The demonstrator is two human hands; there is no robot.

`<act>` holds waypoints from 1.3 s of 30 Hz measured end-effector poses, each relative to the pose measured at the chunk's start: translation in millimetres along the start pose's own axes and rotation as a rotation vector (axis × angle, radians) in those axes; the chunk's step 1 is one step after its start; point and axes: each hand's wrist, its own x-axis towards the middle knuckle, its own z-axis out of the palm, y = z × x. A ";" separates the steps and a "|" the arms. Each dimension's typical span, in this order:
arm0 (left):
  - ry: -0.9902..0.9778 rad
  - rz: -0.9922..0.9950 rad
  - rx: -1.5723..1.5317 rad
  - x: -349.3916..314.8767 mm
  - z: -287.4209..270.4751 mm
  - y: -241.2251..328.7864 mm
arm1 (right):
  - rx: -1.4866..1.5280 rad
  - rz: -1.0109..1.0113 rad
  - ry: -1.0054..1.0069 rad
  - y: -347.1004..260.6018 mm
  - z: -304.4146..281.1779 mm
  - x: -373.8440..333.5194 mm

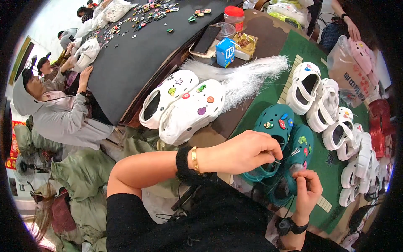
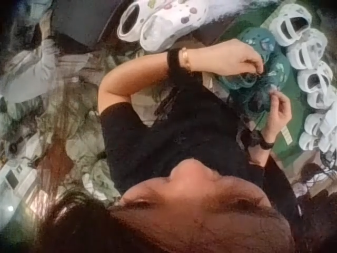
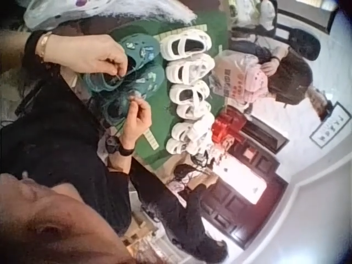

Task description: Assembling and decorating plastic clogs with charms and packaging them.

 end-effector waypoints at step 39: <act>-0.087 -0.218 -0.041 32.7 54.1 21.8 | -0.247 -0.298 0.023 -14.3 4.4 3.6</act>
